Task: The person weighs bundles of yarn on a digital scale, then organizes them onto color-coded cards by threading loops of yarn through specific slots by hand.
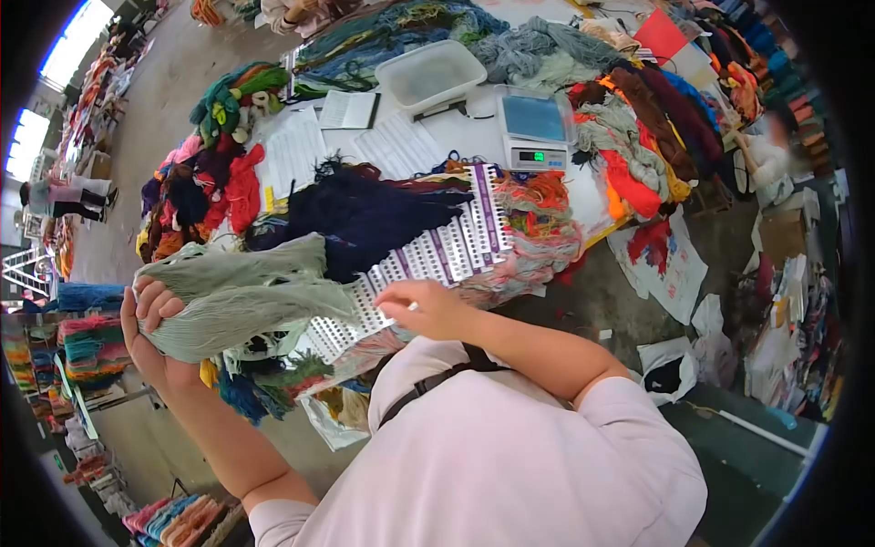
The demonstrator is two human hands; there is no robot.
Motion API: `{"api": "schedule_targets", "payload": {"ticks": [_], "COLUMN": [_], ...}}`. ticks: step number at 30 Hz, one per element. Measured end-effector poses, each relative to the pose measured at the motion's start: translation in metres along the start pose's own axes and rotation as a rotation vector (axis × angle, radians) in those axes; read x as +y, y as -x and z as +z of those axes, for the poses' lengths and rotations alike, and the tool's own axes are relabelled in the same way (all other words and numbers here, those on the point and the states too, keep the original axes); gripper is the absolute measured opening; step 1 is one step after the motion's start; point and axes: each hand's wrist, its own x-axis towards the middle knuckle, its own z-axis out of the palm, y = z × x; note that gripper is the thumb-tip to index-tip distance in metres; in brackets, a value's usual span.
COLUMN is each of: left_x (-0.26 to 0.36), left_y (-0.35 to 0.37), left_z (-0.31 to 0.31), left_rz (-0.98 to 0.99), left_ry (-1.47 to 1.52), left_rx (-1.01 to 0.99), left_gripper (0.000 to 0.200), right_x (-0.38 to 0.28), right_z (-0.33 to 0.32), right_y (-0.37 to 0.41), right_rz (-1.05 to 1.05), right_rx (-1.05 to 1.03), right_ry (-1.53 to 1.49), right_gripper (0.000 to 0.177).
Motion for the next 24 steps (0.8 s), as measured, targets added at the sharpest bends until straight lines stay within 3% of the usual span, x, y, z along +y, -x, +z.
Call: {"api": "schedule_targets", "payload": {"ticks": [2,4,7,10,13,15,16,17,19,20,24], "left_x": [-0.031,-0.054,-0.101,-0.169,-0.234,-0.261,-0.267,-0.272,-0.280,-0.285,-0.299], "left_y": [-0.018,-0.032,-0.045,-0.043,-0.048,-0.052,-0.052,-0.052,-0.050,-0.051,-0.057], "left_z": [0.022,0.036,0.008,-0.035,-0.034,-0.035,-0.039,-0.043,-0.054,-0.056,-0.064], "left_rz": [-0.015,0.057,0.173,-0.018,-0.095,-0.058,-0.069,-0.080,-0.118,-0.121,-0.154], "left_ry": [0.107,0.175,0.005,-0.118,-0.257,-0.275,-0.263,-0.273,-0.272,-0.285,-0.291], "left_rx": [-0.004,0.024,0.314,0.318,0.334,0.264,0.229,0.225,0.235,0.251,0.283], "left_gripper": [0.023,0.033,0.034,0.034,0.039,0.043,0.045,0.045,0.046,0.045,0.041], "right_x": [0.004,0.019,0.029,0.018,-0.007,-0.053,-0.066,-0.098,-0.122,-0.147,-0.134], "right_z": [-0.048,-0.085,-0.129,-0.161,-0.170,-0.176,-0.177,-0.188,-0.175,-0.170,-0.174], "right_y": [0.011,0.016,0.014,0.002,-0.016,-0.026,-0.030,-0.034,-0.043,-0.044,-0.051], "right_rz": [0.270,0.237,0.289,0.420,0.336,0.253,0.027,0.048,-0.365,-0.298,-0.262], "right_rx": [-0.010,0.037,0.038,-0.072,-0.109,-0.282,-0.372,-0.492,-0.478,-0.314,-0.353], "right_ry": [-0.055,-0.075,-0.162,-0.140,-0.235,-0.654,-0.818,-1.023,-1.494,-1.630,-1.604], "right_gripper": [0.020,0.021,0.022,0.021,0.021,0.023,0.027,0.027,0.030,0.022,0.024]}}
